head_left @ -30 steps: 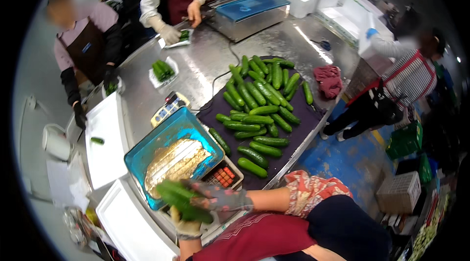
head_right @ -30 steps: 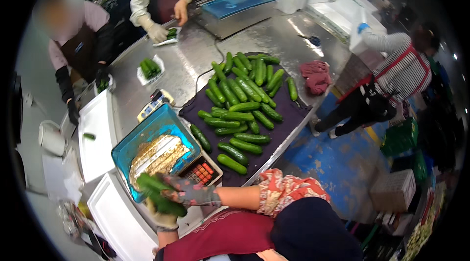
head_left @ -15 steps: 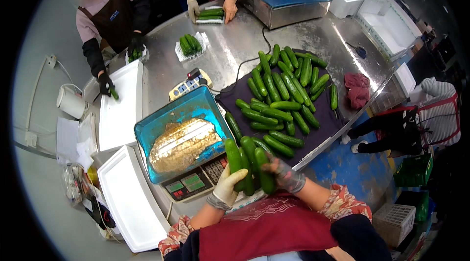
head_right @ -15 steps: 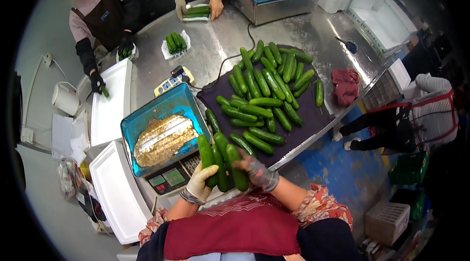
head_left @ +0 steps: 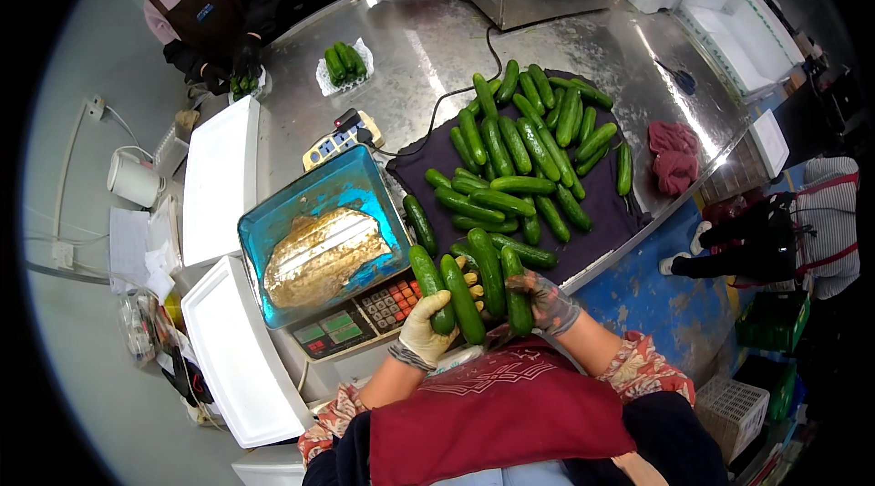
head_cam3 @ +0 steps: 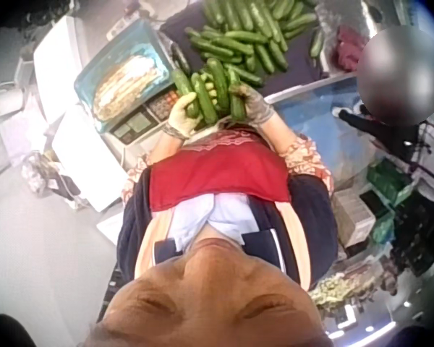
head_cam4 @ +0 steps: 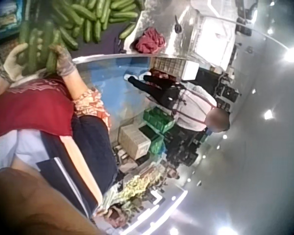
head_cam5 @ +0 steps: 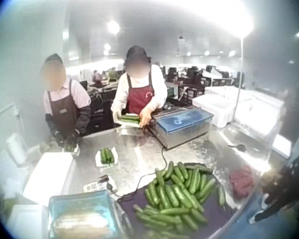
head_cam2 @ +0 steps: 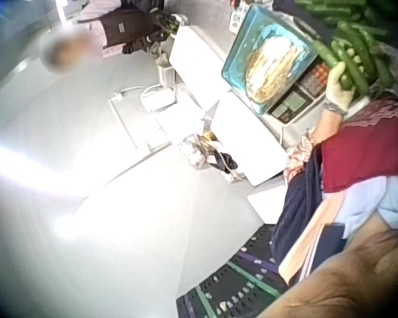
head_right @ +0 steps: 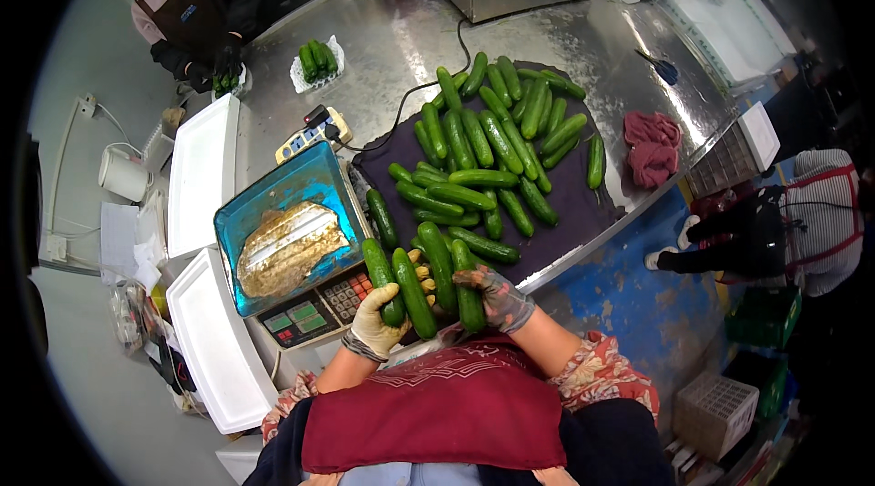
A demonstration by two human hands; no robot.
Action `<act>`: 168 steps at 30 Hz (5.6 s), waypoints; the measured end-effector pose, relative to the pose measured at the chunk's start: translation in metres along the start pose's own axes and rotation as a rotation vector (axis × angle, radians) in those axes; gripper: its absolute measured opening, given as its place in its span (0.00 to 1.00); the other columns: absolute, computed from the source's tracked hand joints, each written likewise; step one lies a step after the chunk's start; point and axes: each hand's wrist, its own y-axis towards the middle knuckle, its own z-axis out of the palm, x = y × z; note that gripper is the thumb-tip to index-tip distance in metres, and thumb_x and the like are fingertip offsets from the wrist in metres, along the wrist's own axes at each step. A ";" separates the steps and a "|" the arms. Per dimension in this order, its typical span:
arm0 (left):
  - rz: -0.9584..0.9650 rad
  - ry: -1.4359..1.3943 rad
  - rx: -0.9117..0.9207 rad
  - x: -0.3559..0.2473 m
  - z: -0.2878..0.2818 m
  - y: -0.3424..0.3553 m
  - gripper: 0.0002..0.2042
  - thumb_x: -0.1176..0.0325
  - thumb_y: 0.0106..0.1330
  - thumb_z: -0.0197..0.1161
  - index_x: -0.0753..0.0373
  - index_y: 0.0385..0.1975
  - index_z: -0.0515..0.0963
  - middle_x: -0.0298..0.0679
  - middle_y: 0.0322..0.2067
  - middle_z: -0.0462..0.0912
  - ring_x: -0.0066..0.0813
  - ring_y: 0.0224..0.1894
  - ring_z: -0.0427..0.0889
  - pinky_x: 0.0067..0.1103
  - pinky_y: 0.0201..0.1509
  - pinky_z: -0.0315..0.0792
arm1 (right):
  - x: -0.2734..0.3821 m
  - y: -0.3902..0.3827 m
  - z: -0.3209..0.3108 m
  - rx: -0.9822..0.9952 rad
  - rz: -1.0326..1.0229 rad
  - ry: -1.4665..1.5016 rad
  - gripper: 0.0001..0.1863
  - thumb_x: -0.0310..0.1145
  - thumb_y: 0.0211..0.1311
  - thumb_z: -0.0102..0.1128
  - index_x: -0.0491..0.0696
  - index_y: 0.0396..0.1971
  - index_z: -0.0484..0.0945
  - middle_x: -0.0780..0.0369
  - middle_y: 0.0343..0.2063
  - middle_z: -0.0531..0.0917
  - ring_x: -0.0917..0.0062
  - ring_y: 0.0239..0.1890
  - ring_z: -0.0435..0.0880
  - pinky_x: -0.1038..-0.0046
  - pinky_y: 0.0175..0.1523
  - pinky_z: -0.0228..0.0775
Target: The person repeatedly picks cucumbers from a pile, places them on a digital scale, and transfers them into white trays. Other workers are visible in the background performing similar tasks.
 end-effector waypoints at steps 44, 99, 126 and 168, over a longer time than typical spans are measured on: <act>0.096 -0.006 0.113 0.021 -0.012 0.017 0.49 0.49 0.51 0.68 0.66 0.65 0.44 0.45 0.51 0.72 0.41 0.52 0.74 0.39 0.54 0.71 | 0.103 -0.035 -0.099 -0.665 -0.379 -1.507 0.25 0.37 0.49 0.60 0.43 0.48 0.71 0.52 0.35 0.81 0.68 0.38 0.81 0.70 0.43 0.71; 0.579 0.819 -0.731 -0.203 -0.068 -0.070 0.27 0.70 0.61 0.56 0.63 0.61 0.60 0.39 0.43 0.75 0.25 0.41 0.77 0.19 0.39 0.75 | -0.015 0.270 0.007 -0.291 0.067 -0.910 0.28 0.48 0.56 0.58 0.43 0.50 0.66 0.59 0.36 0.79 0.75 0.33 0.80 0.73 0.34 0.75; 0.620 0.743 -0.657 -0.229 -0.077 -0.171 0.24 0.63 0.62 0.58 0.60 0.58 0.66 0.34 0.44 0.76 0.17 0.46 0.76 0.15 0.42 0.72 | 0.007 0.093 0.037 -0.220 -0.474 -1.007 0.35 0.48 0.60 0.54 0.41 0.60 0.59 0.56 0.55 0.68 0.66 0.56 0.71 0.64 0.57 0.66; 0.701 1.975 -0.844 -0.228 -0.073 -0.109 0.38 0.74 0.53 0.61 0.57 0.66 0.52 0.53 0.51 0.70 0.44 0.47 0.74 0.28 0.53 0.68 | 0.010 0.080 0.010 -0.597 -0.790 -0.960 0.21 0.35 0.62 0.56 0.40 0.52 0.68 0.56 0.42 0.78 0.76 0.37 0.79 0.77 0.39 0.72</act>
